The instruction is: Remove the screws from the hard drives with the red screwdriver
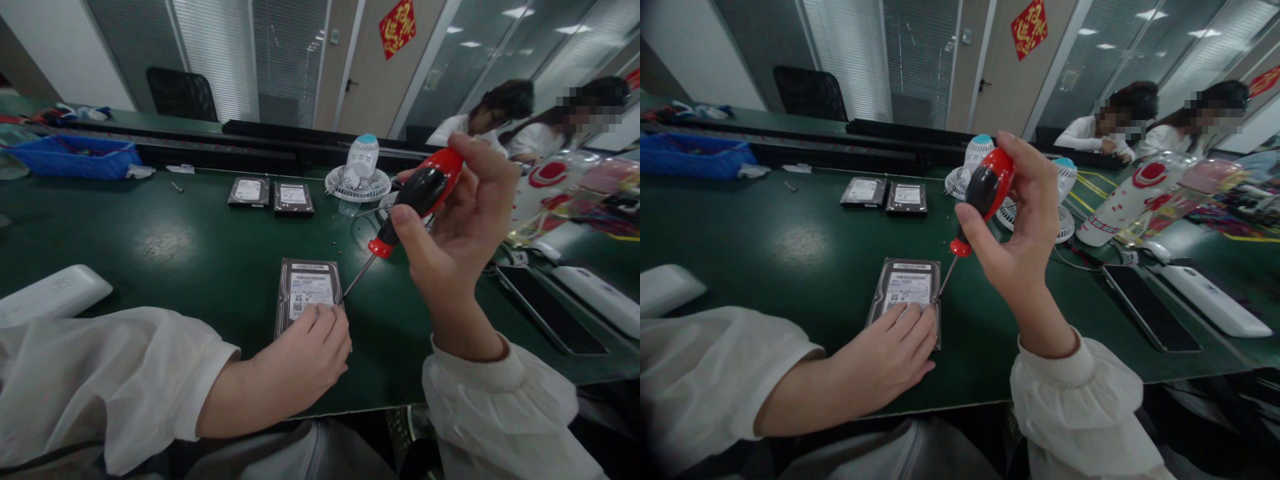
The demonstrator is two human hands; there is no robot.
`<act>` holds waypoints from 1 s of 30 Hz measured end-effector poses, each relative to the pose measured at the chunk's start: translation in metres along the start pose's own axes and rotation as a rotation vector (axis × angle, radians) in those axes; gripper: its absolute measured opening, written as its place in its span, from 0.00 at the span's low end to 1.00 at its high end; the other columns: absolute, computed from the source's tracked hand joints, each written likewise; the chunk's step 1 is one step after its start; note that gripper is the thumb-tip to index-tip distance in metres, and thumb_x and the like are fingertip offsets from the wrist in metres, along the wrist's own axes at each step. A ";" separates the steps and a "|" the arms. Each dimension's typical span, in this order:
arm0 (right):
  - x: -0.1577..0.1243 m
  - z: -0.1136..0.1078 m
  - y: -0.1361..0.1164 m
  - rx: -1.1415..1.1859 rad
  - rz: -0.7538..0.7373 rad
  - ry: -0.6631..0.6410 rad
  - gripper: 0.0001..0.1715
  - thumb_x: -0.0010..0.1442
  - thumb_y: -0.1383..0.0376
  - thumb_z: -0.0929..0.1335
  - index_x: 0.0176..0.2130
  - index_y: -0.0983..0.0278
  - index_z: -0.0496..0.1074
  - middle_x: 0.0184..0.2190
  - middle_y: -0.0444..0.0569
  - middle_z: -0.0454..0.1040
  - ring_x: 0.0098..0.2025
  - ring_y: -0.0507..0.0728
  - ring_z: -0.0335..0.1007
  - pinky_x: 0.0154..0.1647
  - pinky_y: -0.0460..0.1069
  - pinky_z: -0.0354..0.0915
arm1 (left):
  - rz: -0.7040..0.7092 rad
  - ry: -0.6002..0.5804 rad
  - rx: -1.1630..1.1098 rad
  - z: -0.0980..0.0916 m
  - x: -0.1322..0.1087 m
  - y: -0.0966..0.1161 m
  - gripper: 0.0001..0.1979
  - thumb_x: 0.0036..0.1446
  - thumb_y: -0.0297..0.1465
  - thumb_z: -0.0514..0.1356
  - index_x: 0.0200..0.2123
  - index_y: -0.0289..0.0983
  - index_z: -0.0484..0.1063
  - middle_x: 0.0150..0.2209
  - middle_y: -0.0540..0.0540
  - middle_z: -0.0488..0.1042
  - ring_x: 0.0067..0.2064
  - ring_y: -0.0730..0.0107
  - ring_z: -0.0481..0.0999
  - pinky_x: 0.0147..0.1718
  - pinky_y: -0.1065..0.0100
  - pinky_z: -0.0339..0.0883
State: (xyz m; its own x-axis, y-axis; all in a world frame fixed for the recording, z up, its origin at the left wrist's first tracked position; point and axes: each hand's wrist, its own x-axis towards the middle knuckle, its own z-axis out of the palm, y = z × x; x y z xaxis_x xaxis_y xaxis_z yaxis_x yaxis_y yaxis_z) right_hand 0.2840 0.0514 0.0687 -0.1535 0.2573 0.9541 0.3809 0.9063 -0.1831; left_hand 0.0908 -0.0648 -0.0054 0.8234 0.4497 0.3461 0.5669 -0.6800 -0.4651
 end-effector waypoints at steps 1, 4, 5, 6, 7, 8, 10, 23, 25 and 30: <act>-0.001 0.000 0.002 -0.017 -0.006 0.010 0.39 0.55 0.56 0.75 0.63 0.44 0.64 0.60 0.46 0.66 0.55 0.61 0.73 0.56 0.59 0.75 | 0.000 -0.008 0.002 -0.001 0.000 0.000 0.22 0.70 0.38 0.51 0.52 0.26 0.74 0.52 0.31 0.77 0.48 0.49 0.75 0.47 0.53 0.62; -0.002 -0.001 0.007 -0.049 -0.041 0.022 0.42 0.53 0.49 0.75 0.64 0.45 0.63 0.61 0.46 0.66 0.58 0.64 0.70 0.56 0.60 0.74 | -0.003 -0.026 0.008 -0.002 0.000 0.001 0.22 0.70 0.38 0.50 0.52 0.26 0.74 0.53 0.31 0.77 0.47 0.49 0.75 0.47 0.53 0.61; -0.002 0.000 0.008 -0.052 -0.056 0.040 0.43 0.52 0.48 0.75 0.64 0.46 0.64 0.60 0.46 0.67 0.58 0.64 0.70 0.55 0.60 0.74 | -0.004 -0.028 0.010 -0.003 0.000 0.001 0.22 0.70 0.38 0.50 0.52 0.26 0.74 0.53 0.31 0.77 0.47 0.49 0.75 0.46 0.53 0.62; -0.003 0.000 0.008 -0.050 -0.071 0.063 0.43 0.51 0.47 0.75 0.63 0.45 0.65 0.59 0.46 0.68 0.57 0.64 0.71 0.54 0.60 0.74 | -0.002 -0.026 0.013 -0.003 0.000 0.002 0.22 0.70 0.38 0.50 0.53 0.26 0.74 0.53 0.31 0.77 0.47 0.48 0.75 0.46 0.53 0.62; -0.003 0.000 0.007 -0.046 -0.070 0.086 0.42 0.51 0.47 0.75 0.62 0.45 0.66 0.58 0.46 0.68 0.56 0.63 0.72 0.53 0.60 0.75 | 0.000 -0.025 0.014 -0.003 0.000 0.002 0.22 0.70 0.37 0.50 0.53 0.26 0.74 0.53 0.31 0.77 0.48 0.48 0.75 0.46 0.53 0.62; -0.003 0.001 0.006 -0.037 -0.050 0.097 0.40 0.52 0.48 0.75 0.62 0.44 0.66 0.57 0.46 0.69 0.55 0.63 0.73 0.53 0.60 0.75 | 0.000 -0.023 0.015 -0.003 0.000 0.002 0.22 0.70 0.37 0.50 0.53 0.26 0.74 0.53 0.31 0.77 0.48 0.48 0.75 0.46 0.53 0.62; -0.002 0.002 0.002 0.005 0.013 0.070 0.35 0.56 0.51 0.73 0.62 0.43 0.66 0.58 0.45 0.69 0.56 0.61 0.74 0.55 0.60 0.74 | -0.002 -0.017 0.015 -0.001 -0.001 0.002 0.22 0.70 0.36 0.50 0.52 0.26 0.74 0.53 0.31 0.77 0.48 0.48 0.75 0.47 0.53 0.62; 0.002 0.004 0.001 0.107 0.083 0.088 0.29 0.55 0.58 0.74 0.56 0.49 0.70 0.50 0.47 0.70 0.46 0.55 0.75 0.45 0.53 0.76 | -0.012 -0.030 0.010 0.000 0.000 0.003 0.21 0.70 0.36 0.50 0.52 0.27 0.74 0.53 0.32 0.77 0.48 0.48 0.75 0.47 0.53 0.63; 0.001 0.004 0.002 0.136 0.070 0.038 0.30 0.57 0.59 0.73 0.59 0.49 0.69 0.53 0.48 0.71 0.48 0.57 0.77 0.46 0.54 0.76 | -0.014 -0.028 0.013 0.000 0.000 0.003 0.22 0.71 0.36 0.49 0.53 0.27 0.74 0.53 0.32 0.77 0.49 0.48 0.76 0.48 0.53 0.63; 0.000 0.006 0.002 0.143 0.066 -0.019 0.29 0.62 0.56 0.69 0.62 0.44 0.65 0.59 0.45 0.68 0.52 0.58 0.77 0.49 0.55 0.76 | -0.010 -0.031 0.019 -0.001 -0.001 0.003 0.22 0.71 0.36 0.49 0.53 0.26 0.74 0.53 0.31 0.77 0.48 0.49 0.76 0.47 0.53 0.63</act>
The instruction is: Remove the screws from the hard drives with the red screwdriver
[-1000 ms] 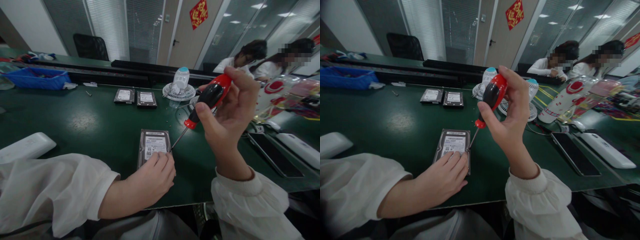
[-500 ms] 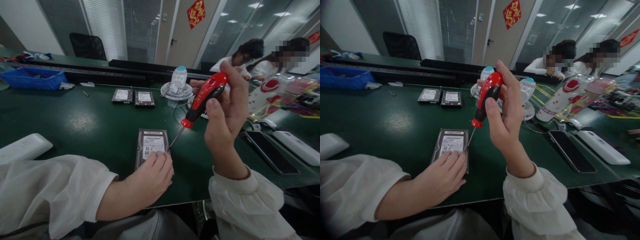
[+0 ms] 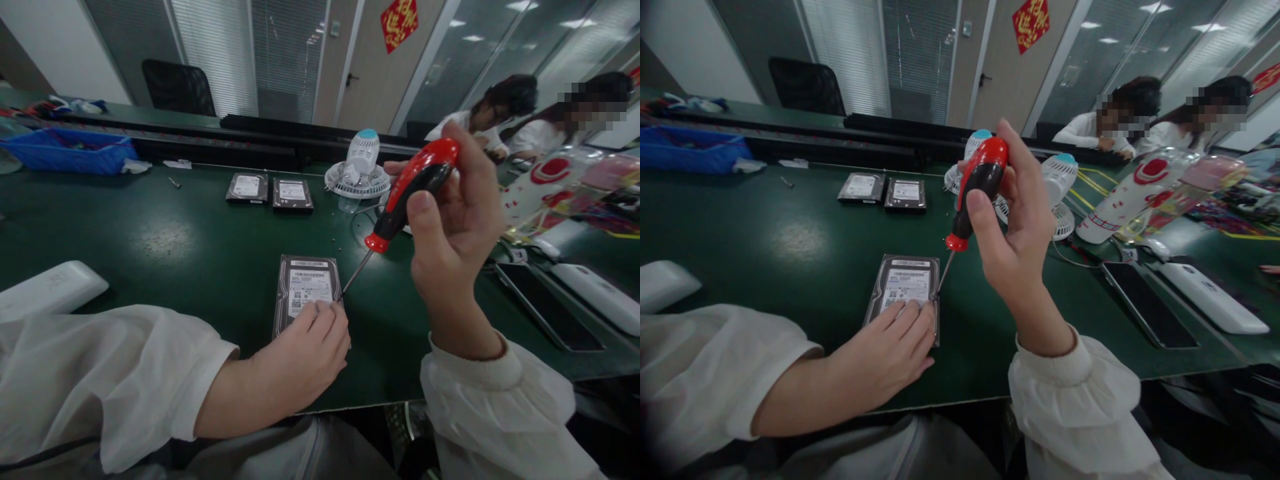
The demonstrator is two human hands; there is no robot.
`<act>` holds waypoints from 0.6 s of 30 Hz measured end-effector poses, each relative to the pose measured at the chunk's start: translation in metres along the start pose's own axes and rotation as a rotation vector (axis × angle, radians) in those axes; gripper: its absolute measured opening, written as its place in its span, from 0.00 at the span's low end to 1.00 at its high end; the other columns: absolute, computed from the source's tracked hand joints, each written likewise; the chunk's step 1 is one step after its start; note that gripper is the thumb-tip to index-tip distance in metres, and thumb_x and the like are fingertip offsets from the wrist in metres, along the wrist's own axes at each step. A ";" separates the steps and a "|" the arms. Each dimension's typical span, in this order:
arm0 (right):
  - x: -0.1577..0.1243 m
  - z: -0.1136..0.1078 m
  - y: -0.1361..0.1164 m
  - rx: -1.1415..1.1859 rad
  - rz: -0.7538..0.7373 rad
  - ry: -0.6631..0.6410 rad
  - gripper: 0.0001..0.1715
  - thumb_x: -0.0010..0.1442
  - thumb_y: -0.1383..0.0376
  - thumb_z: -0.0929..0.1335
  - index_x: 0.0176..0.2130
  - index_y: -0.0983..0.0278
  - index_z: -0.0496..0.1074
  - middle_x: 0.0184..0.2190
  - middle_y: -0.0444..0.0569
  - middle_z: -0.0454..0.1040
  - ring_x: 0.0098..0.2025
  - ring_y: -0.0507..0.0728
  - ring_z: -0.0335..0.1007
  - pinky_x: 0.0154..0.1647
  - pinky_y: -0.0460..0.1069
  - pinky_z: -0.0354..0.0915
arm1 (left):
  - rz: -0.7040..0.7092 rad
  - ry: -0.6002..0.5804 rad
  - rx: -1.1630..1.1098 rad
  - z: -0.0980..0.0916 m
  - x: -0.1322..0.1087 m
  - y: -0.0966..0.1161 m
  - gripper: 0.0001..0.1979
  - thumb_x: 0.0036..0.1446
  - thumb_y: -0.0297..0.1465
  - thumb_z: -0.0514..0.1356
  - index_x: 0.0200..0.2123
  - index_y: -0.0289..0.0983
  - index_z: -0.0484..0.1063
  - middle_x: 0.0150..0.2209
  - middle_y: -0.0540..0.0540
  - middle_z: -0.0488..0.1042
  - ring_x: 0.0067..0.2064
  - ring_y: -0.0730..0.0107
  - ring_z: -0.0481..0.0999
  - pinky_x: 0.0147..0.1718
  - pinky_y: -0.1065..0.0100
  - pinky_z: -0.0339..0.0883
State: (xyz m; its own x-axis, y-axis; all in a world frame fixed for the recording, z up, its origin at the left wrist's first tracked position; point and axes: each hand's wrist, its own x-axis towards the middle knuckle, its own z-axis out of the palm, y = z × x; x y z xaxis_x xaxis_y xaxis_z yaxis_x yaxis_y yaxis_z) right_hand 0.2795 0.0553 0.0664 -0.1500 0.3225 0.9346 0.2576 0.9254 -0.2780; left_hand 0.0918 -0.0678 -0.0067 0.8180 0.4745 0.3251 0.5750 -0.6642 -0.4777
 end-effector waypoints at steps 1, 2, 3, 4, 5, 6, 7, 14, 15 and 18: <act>0.000 0.000 0.000 -0.016 0.004 0.016 0.30 0.61 0.56 0.70 0.61 0.45 0.66 0.58 0.46 0.68 0.50 0.57 0.76 0.48 0.55 0.76 | 0.001 0.003 0.000 0.000 0.000 0.000 0.22 0.71 0.36 0.49 0.53 0.26 0.74 0.53 0.30 0.77 0.48 0.49 0.76 0.48 0.53 0.63; 0.000 0.000 0.000 -0.033 -0.004 0.036 0.31 0.58 0.56 0.72 0.60 0.46 0.67 0.55 0.47 0.69 0.49 0.57 0.76 0.46 0.54 0.76 | 0.001 0.004 0.000 -0.001 0.000 0.000 0.22 0.71 0.35 0.49 0.53 0.26 0.74 0.53 0.30 0.77 0.48 0.49 0.76 0.48 0.53 0.62; 0.001 0.000 0.000 -0.052 -0.019 0.065 0.32 0.55 0.56 0.74 0.58 0.48 0.68 0.52 0.47 0.70 0.47 0.56 0.75 0.44 0.53 0.75 | 0.003 0.004 -0.002 -0.001 0.000 0.000 0.22 0.71 0.35 0.48 0.53 0.26 0.74 0.53 0.30 0.77 0.48 0.49 0.76 0.48 0.53 0.62; 0.001 -0.001 0.001 -0.073 -0.030 0.093 0.33 0.53 0.56 0.76 0.57 0.49 0.69 0.50 0.47 0.70 0.45 0.55 0.74 0.44 0.53 0.75 | 0.004 0.001 -0.004 -0.001 0.000 0.000 0.22 0.71 0.35 0.48 0.53 0.26 0.74 0.53 0.30 0.77 0.48 0.49 0.76 0.48 0.53 0.62; 0.001 -0.001 0.001 -0.090 -0.040 0.116 0.33 0.52 0.56 0.77 0.55 0.50 0.70 0.48 0.47 0.70 0.44 0.54 0.73 0.44 0.52 0.75 | 0.005 -0.001 -0.007 0.000 0.000 0.000 0.21 0.71 0.35 0.48 0.53 0.26 0.74 0.53 0.30 0.77 0.49 0.49 0.76 0.48 0.53 0.62; 0.002 -0.001 0.002 -0.101 -0.036 0.124 0.32 0.52 0.56 0.76 0.55 0.51 0.70 0.47 0.47 0.70 0.43 0.54 0.72 0.44 0.52 0.75 | 0.005 -0.002 -0.008 0.000 0.000 0.000 0.21 0.71 0.35 0.48 0.53 0.26 0.74 0.53 0.30 0.76 0.49 0.49 0.76 0.48 0.53 0.62; 0.001 -0.001 0.003 -0.100 -0.027 0.121 0.30 0.54 0.56 0.75 0.55 0.50 0.69 0.48 0.47 0.70 0.43 0.54 0.73 0.44 0.53 0.75 | 0.004 -0.001 -0.007 0.000 0.000 0.000 0.21 0.71 0.35 0.48 0.53 0.26 0.74 0.53 0.30 0.76 0.48 0.49 0.76 0.48 0.53 0.62; 0.000 0.005 -0.001 0.025 -0.015 0.029 0.29 0.62 0.58 0.69 0.61 0.45 0.65 0.57 0.46 0.66 0.51 0.57 0.76 0.53 0.58 0.75 | 0.003 0.017 -0.013 0.001 0.000 -0.001 0.21 0.71 0.35 0.48 0.52 0.26 0.74 0.53 0.30 0.77 0.48 0.49 0.76 0.48 0.53 0.62; 0.000 0.004 -0.002 0.008 -0.020 0.057 0.29 0.60 0.58 0.70 0.60 0.46 0.67 0.55 0.46 0.66 0.49 0.56 0.76 0.52 0.57 0.76 | 0.002 0.015 -0.015 0.001 0.000 -0.001 0.21 0.71 0.35 0.48 0.52 0.26 0.74 0.53 0.30 0.77 0.48 0.49 0.76 0.48 0.53 0.62; 0.000 0.002 -0.001 -0.051 -0.064 0.155 0.29 0.54 0.60 0.75 0.55 0.49 0.71 0.50 0.46 0.66 0.45 0.54 0.74 0.48 0.54 0.75 | -0.001 0.008 -0.012 0.000 0.001 -0.001 0.21 0.71 0.35 0.49 0.53 0.26 0.74 0.53 0.31 0.77 0.48 0.49 0.76 0.47 0.53 0.62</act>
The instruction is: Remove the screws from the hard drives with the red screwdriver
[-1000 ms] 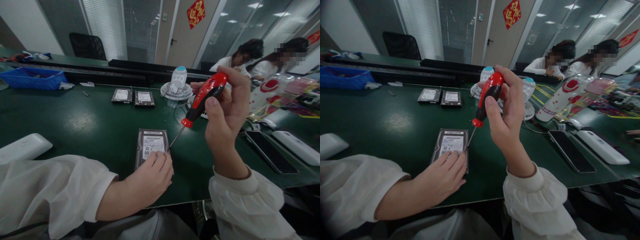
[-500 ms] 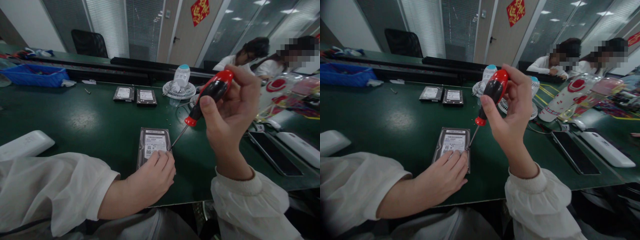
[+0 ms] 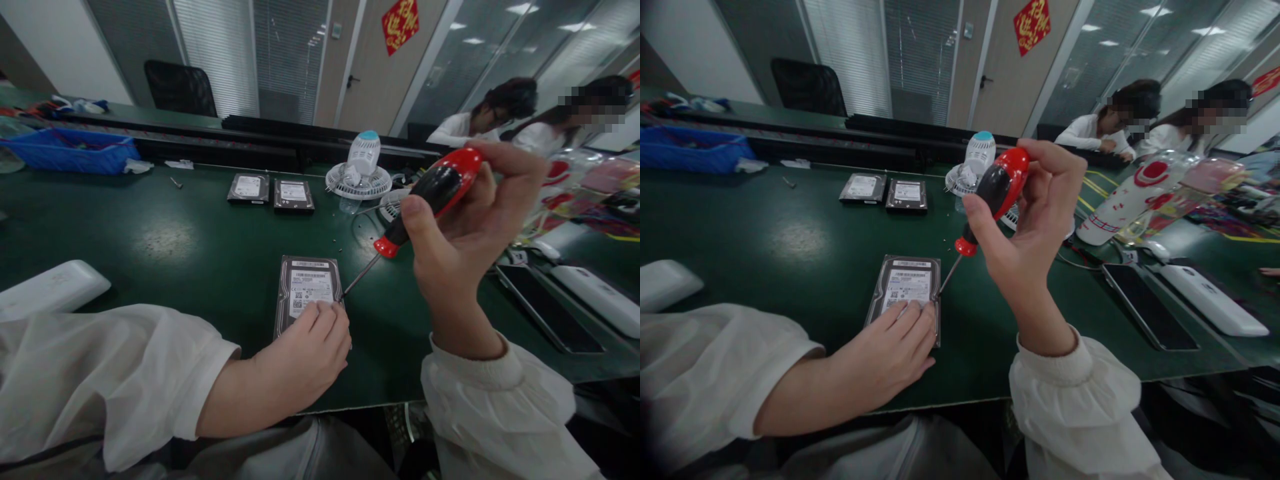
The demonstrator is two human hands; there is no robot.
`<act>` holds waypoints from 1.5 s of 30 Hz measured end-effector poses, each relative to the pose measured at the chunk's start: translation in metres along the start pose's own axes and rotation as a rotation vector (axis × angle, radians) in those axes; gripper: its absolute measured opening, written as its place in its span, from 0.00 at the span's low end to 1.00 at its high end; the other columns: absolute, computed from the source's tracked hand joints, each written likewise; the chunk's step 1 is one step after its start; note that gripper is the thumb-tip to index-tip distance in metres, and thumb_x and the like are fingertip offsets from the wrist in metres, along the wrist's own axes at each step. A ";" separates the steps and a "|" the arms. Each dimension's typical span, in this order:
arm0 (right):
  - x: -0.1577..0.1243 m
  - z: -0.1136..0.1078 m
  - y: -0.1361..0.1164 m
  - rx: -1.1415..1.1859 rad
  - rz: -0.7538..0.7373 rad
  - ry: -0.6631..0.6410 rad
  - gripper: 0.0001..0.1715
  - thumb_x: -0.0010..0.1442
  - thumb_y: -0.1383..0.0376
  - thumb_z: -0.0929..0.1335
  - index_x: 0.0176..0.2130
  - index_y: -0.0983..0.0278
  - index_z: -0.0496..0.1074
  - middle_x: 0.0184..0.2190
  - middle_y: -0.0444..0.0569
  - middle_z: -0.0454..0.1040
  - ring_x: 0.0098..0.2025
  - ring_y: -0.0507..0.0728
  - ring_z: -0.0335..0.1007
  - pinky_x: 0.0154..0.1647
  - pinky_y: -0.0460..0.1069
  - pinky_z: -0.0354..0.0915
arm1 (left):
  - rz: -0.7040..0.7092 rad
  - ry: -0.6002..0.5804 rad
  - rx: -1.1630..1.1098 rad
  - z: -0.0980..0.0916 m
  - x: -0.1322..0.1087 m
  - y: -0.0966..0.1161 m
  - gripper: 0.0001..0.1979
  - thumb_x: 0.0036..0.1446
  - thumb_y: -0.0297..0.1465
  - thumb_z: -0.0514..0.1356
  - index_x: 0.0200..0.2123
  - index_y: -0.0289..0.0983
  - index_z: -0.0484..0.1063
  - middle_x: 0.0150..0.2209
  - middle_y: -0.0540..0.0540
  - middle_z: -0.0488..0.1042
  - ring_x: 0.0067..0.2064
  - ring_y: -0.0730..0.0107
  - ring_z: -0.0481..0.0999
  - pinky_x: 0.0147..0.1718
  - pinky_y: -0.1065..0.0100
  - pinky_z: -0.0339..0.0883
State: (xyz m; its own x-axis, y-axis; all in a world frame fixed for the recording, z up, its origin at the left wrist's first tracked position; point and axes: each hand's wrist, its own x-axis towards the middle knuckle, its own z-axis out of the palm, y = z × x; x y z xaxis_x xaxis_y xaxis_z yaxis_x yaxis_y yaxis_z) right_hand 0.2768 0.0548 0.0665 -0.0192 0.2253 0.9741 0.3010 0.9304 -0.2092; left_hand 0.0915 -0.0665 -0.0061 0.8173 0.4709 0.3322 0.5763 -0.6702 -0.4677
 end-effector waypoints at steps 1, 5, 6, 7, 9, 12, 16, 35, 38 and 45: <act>0.000 -0.001 0.001 -0.001 -0.015 0.003 0.30 0.54 0.59 0.75 0.55 0.49 0.71 0.50 0.46 0.67 0.45 0.54 0.74 0.47 0.54 0.75 | -0.001 0.001 0.002 0.000 0.000 0.000 0.21 0.71 0.35 0.49 0.53 0.26 0.74 0.53 0.31 0.77 0.48 0.49 0.76 0.47 0.53 0.62; -0.001 0.000 0.005 0.062 -0.009 -0.101 0.29 0.60 0.54 0.69 0.60 0.47 0.65 0.56 0.45 0.66 0.49 0.57 0.77 0.48 0.56 0.77 | -0.005 0.011 0.005 0.001 0.000 0.001 0.21 0.70 0.36 0.49 0.53 0.26 0.74 0.53 0.31 0.77 0.48 0.49 0.75 0.48 0.53 0.62; -0.001 0.000 0.005 0.071 -0.002 -0.119 0.29 0.61 0.54 0.68 0.61 0.46 0.65 0.57 0.45 0.66 0.50 0.58 0.77 0.50 0.57 0.77 | -0.006 0.009 0.005 0.002 -0.001 0.001 0.21 0.70 0.36 0.50 0.53 0.26 0.74 0.53 0.31 0.77 0.48 0.49 0.75 0.48 0.53 0.62; -0.001 0.001 0.004 0.074 0.003 -0.117 0.28 0.61 0.54 0.68 0.60 0.45 0.65 0.57 0.45 0.66 0.50 0.58 0.77 0.50 0.57 0.77 | -0.008 0.008 0.006 0.002 -0.001 0.001 0.21 0.70 0.36 0.49 0.53 0.26 0.74 0.53 0.31 0.77 0.48 0.49 0.75 0.48 0.54 0.62; 0.000 0.002 0.001 0.050 0.015 -0.080 0.28 0.59 0.56 0.70 0.58 0.46 0.67 0.52 0.46 0.68 0.47 0.57 0.77 0.48 0.56 0.77 | -0.008 0.009 0.006 0.002 -0.001 0.001 0.22 0.70 0.36 0.49 0.53 0.26 0.74 0.53 0.31 0.77 0.48 0.50 0.75 0.48 0.54 0.62; 0.002 0.002 -0.004 -0.002 -0.009 0.019 0.29 0.52 0.57 0.75 0.53 0.49 0.70 0.46 0.46 0.67 0.41 0.53 0.73 0.39 0.50 0.76 | -0.006 0.008 0.010 0.002 -0.001 0.001 0.22 0.70 0.36 0.49 0.53 0.26 0.74 0.53 0.31 0.77 0.48 0.49 0.75 0.48 0.53 0.62; 0.001 0.003 -0.003 0.031 -0.044 0.015 0.29 0.52 0.58 0.75 0.54 0.49 0.70 0.47 0.45 0.67 0.41 0.51 0.74 0.39 0.48 0.75 | -0.003 0.014 0.012 0.001 0.000 0.001 0.21 0.70 0.35 0.50 0.53 0.25 0.74 0.52 0.31 0.77 0.47 0.49 0.75 0.47 0.53 0.62; -0.010 0.004 0.001 0.092 0.074 -0.085 0.27 0.65 0.54 0.65 0.62 0.49 0.65 0.58 0.48 0.68 0.61 0.61 0.70 0.59 0.59 0.73 | -0.006 0.011 -0.003 -0.001 0.000 0.000 0.21 0.70 0.35 0.50 0.51 0.26 0.74 0.52 0.31 0.77 0.48 0.49 0.76 0.47 0.54 0.62; -0.009 0.004 0.003 0.105 0.068 -0.102 0.28 0.64 0.56 0.66 0.63 0.48 0.64 0.60 0.48 0.67 0.56 0.60 0.74 0.54 0.57 0.75 | -0.005 0.013 0.004 -0.002 0.000 0.001 0.21 0.70 0.35 0.50 0.52 0.26 0.74 0.52 0.31 0.77 0.47 0.49 0.76 0.47 0.54 0.62; -0.003 0.005 -0.002 0.012 -0.032 -0.019 0.33 0.56 0.57 0.74 0.59 0.47 0.68 0.56 0.45 0.68 0.48 0.54 0.72 0.45 0.51 0.76 | 0.001 0.012 0.004 -0.001 0.001 0.000 0.21 0.70 0.35 0.50 0.52 0.25 0.75 0.52 0.31 0.78 0.47 0.49 0.76 0.47 0.54 0.63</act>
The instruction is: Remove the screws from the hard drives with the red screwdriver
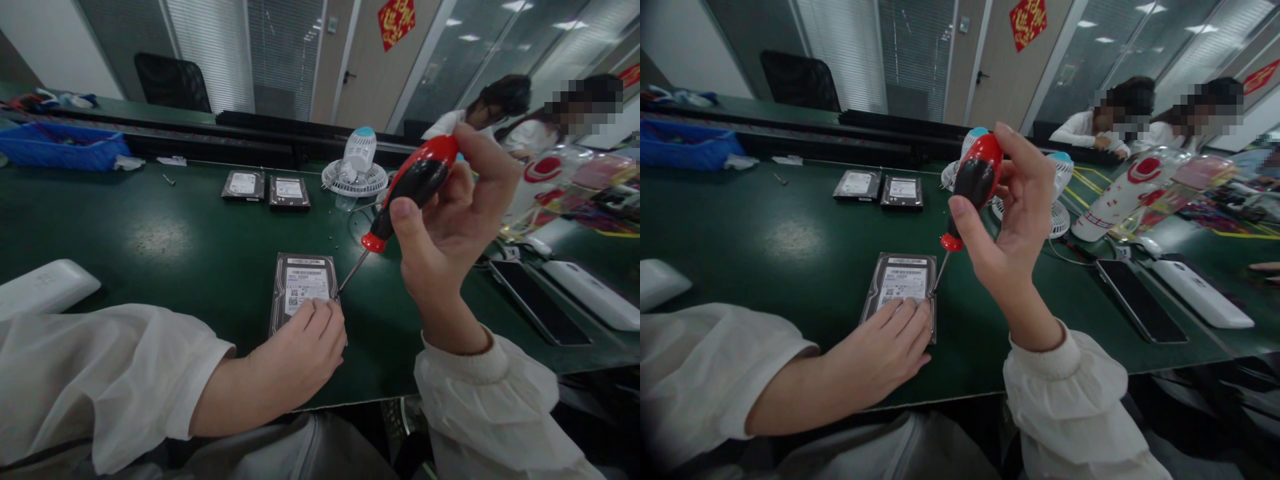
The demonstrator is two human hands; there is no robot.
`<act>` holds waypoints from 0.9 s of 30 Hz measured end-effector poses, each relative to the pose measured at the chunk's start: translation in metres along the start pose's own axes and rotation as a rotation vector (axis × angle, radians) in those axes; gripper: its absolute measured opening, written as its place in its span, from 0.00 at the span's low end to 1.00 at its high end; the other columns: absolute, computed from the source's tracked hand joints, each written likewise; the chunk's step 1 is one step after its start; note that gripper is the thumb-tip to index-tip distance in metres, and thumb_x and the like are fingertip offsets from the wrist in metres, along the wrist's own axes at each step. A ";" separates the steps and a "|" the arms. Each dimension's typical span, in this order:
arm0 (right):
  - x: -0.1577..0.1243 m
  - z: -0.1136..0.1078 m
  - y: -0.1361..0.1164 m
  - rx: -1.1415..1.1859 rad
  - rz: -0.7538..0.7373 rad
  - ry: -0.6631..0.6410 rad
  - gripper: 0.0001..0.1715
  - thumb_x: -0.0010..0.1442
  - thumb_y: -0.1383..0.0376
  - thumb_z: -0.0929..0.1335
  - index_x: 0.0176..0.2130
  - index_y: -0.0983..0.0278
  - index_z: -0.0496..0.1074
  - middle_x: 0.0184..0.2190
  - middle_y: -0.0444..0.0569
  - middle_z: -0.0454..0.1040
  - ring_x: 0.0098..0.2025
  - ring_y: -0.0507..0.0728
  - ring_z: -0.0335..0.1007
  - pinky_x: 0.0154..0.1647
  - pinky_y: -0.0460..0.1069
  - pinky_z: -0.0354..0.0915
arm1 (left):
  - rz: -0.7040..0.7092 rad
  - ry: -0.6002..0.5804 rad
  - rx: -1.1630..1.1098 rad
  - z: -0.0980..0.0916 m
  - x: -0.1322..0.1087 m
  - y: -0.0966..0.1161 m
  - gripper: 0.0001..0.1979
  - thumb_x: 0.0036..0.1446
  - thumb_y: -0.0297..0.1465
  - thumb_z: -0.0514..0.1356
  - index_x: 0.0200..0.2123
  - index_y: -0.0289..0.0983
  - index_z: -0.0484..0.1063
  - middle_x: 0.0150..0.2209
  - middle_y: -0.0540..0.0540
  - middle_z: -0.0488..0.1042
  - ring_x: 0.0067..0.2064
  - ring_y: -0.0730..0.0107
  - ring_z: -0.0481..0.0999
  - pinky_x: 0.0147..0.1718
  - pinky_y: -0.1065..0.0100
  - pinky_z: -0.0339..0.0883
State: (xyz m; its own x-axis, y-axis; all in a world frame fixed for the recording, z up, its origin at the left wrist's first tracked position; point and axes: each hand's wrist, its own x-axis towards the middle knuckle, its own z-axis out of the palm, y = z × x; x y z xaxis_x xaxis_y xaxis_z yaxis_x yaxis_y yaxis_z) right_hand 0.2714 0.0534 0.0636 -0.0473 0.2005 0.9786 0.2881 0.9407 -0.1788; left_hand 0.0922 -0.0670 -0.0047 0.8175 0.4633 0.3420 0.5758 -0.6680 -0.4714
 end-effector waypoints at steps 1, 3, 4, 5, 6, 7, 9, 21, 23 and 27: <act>0.000 0.000 -0.001 -0.015 0.006 0.014 0.33 0.55 0.56 0.74 0.59 0.47 0.68 0.56 0.45 0.68 0.47 0.54 0.72 0.44 0.51 0.76 | 0.001 0.007 0.002 0.000 0.000 0.000 0.21 0.70 0.35 0.50 0.51 0.25 0.75 0.52 0.31 0.78 0.47 0.48 0.76 0.47 0.54 0.62; 0.000 0.001 -0.002 -0.019 0.005 0.012 0.33 0.55 0.55 0.74 0.59 0.47 0.68 0.56 0.45 0.68 0.47 0.54 0.72 0.45 0.51 0.77 | 0.000 0.018 0.004 0.000 -0.001 0.000 0.21 0.70 0.35 0.50 0.51 0.25 0.75 0.52 0.31 0.78 0.48 0.48 0.75 0.47 0.54 0.62; -0.001 0.001 -0.002 -0.006 0.009 -0.011 0.32 0.56 0.56 0.73 0.60 0.46 0.67 0.57 0.45 0.67 0.48 0.55 0.73 0.46 0.51 0.77 | 0.000 0.022 0.005 0.000 -0.001 0.000 0.21 0.70 0.35 0.50 0.51 0.25 0.75 0.52 0.31 0.78 0.47 0.48 0.75 0.47 0.54 0.62; -0.001 0.001 -0.002 0.017 0.017 -0.039 0.32 0.58 0.56 0.72 0.60 0.46 0.66 0.59 0.45 0.66 0.50 0.56 0.74 0.47 0.52 0.77 | 0.000 0.025 0.006 0.000 -0.001 0.000 0.21 0.70 0.35 0.49 0.51 0.25 0.75 0.52 0.31 0.78 0.47 0.49 0.75 0.47 0.54 0.62; -0.002 0.001 -0.002 0.043 0.030 -0.067 0.31 0.60 0.55 0.70 0.61 0.45 0.65 0.61 0.45 0.64 0.51 0.57 0.74 0.49 0.53 0.77 | 0.000 0.027 0.007 0.001 -0.001 0.000 0.21 0.70 0.35 0.49 0.51 0.25 0.75 0.52 0.31 0.78 0.47 0.49 0.75 0.47 0.54 0.62; -0.002 0.002 -0.002 0.063 0.046 -0.092 0.30 0.62 0.54 0.68 0.62 0.44 0.64 0.63 0.44 0.63 0.52 0.57 0.74 0.51 0.54 0.76 | -0.001 0.029 0.007 0.001 -0.001 0.000 0.21 0.70 0.35 0.49 0.51 0.25 0.75 0.52 0.31 0.78 0.47 0.49 0.75 0.47 0.54 0.62; -0.003 0.002 -0.002 0.073 0.082 -0.118 0.29 0.64 0.52 0.66 0.63 0.43 0.62 0.64 0.44 0.61 0.53 0.58 0.75 0.53 0.56 0.76 | -0.005 0.027 0.005 0.001 -0.001 0.000 0.21 0.70 0.35 0.50 0.51 0.26 0.76 0.52 0.31 0.78 0.47 0.49 0.75 0.48 0.54 0.62; -0.001 0.004 -0.004 0.174 0.039 -0.107 0.29 0.62 0.57 0.68 0.61 0.45 0.65 0.60 0.46 0.61 0.50 0.57 0.75 0.50 0.55 0.75 | 0.002 0.011 0.006 0.001 -0.001 0.001 0.22 0.70 0.36 0.50 0.53 0.25 0.75 0.53 0.30 0.77 0.48 0.49 0.75 0.47 0.54 0.63; -0.001 0.004 -0.005 0.166 0.037 -0.088 0.29 0.61 0.57 0.69 0.61 0.45 0.65 0.60 0.46 0.62 0.51 0.57 0.74 0.49 0.54 0.75 | 0.000 0.008 0.006 0.001 -0.001 0.001 0.22 0.70 0.36 0.50 0.53 0.25 0.75 0.52 0.30 0.77 0.48 0.49 0.76 0.47 0.54 0.63; 0.000 0.003 -0.009 0.054 0.011 0.020 0.32 0.54 0.60 0.75 0.56 0.47 0.66 0.52 0.45 0.64 0.48 0.53 0.70 0.48 0.50 0.74 | 0.010 0.000 0.000 0.000 -0.001 0.000 0.22 0.70 0.35 0.50 0.53 0.25 0.75 0.53 0.30 0.77 0.48 0.49 0.76 0.47 0.54 0.63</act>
State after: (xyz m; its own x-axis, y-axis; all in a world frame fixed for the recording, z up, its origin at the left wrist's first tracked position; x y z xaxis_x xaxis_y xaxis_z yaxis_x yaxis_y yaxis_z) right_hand 0.2657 0.0457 0.0648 -0.0248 0.2057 0.9783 0.2369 0.9520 -0.1941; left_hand 0.0915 -0.0672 -0.0050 0.8230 0.4570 0.3374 0.5680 -0.6722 -0.4750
